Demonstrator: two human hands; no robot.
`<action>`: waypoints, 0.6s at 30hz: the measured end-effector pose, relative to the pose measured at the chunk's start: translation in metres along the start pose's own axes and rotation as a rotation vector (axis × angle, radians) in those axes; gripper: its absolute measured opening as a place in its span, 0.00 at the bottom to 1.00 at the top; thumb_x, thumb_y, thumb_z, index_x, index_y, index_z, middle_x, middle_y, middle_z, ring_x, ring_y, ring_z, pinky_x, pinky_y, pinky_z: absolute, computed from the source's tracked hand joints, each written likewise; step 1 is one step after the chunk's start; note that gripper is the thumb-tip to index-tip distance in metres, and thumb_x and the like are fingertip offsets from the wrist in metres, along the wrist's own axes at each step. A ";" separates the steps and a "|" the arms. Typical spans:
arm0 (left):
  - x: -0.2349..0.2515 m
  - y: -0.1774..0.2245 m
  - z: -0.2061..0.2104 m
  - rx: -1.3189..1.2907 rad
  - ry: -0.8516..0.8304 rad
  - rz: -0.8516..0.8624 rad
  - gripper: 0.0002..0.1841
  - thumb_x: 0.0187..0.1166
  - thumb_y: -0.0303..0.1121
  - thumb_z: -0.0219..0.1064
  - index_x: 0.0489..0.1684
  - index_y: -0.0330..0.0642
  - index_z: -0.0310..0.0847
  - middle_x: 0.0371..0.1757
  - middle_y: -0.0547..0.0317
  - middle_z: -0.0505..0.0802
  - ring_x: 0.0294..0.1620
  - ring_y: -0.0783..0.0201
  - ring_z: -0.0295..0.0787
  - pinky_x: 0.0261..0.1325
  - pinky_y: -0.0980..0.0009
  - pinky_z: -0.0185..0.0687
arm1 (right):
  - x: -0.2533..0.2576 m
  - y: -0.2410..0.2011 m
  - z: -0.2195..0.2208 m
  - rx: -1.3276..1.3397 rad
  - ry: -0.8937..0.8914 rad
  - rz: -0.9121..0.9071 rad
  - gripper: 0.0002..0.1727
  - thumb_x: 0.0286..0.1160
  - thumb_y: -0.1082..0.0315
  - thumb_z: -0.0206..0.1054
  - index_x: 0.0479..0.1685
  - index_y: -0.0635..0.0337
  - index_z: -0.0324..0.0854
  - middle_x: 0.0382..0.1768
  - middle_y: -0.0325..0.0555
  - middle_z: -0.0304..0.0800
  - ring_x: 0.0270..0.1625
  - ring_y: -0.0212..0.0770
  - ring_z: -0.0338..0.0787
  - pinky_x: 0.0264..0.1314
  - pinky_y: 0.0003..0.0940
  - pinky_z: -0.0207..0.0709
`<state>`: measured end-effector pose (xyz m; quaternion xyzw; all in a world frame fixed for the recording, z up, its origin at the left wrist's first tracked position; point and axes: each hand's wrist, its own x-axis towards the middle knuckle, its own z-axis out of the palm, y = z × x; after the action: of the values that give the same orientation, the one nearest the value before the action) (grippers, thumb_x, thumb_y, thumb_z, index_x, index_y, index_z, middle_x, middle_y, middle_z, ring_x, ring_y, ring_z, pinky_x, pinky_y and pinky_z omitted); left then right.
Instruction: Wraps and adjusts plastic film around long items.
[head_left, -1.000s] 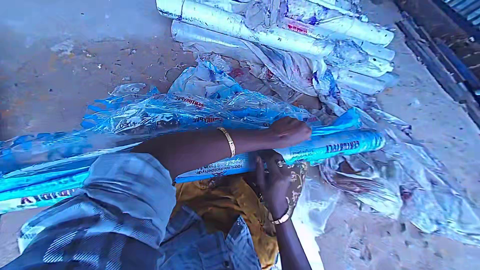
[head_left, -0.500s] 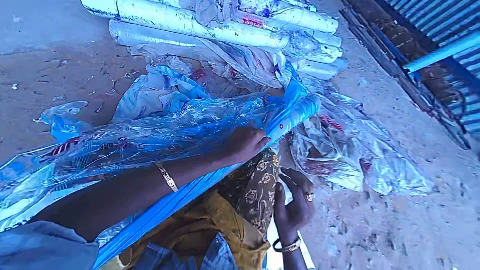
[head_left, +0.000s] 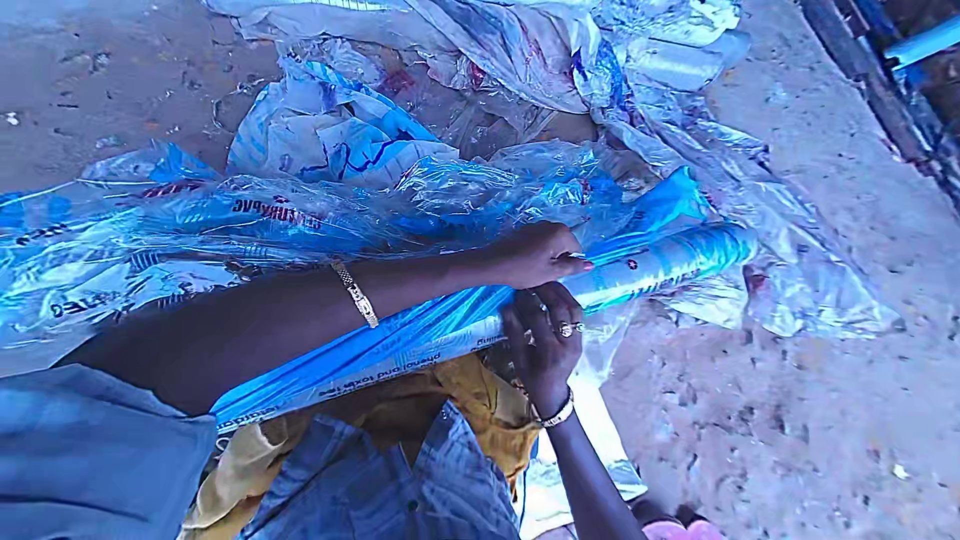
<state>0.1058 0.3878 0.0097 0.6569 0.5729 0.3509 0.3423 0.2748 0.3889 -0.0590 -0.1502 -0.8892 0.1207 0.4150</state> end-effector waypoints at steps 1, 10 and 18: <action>0.001 -0.002 -0.005 0.070 -0.025 -0.041 0.21 0.91 0.36 0.57 0.26 0.29 0.80 0.21 0.54 0.79 0.25 0.61 0.76 0.33 0.63 0.71 | -0.006 0.002 0.006 -0.012 -0.040 -0.011 0.24 0.87 0.54 0.58 0.46 0.65 0.92 0.54 0.58 0.94 0.69 0.55 0.86 0.83 0.47 0.64; -0.005 -0.025 -0.023 0.660 0.129 -0.274 0.28 0.94 0.46 0.47 0.40 0.26 0.83 0.34 0.35 0.90 0.43 0.37 0.91 0.44 0.44 0.78 | 0.012 -0.007 0.028 -0.030 -0.158 0.048 0.41 0.85 0.35 0.45 0.56 0.63 0.92 0.64 0.56 0.92 0.73 0.59 0.85 0.83 0.58 0.60; 0.000 -0.089 -0.032 0.693 0.130 -0.305 0.32 0.91 0.52 0.52 0.41 0.22 0.82 0.37 0.30 0.90 0.45 0.33 0.91 0.49 0.40 0.79 | -0.004 -0.010 0.026 -0.040 -0.145 0.120 0.43 0.82 0.33 0.48 0.58 0.67 0.91 0.64 0.59 0.92 0.75 0.64 0.83 0.85 0.61 0.58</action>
<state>0.0324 0.3993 -0.0497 0.6175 0.7691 0.1221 0.1111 0.2550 0.3756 -0.0747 -0.2021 -0.9085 0.1382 0.3386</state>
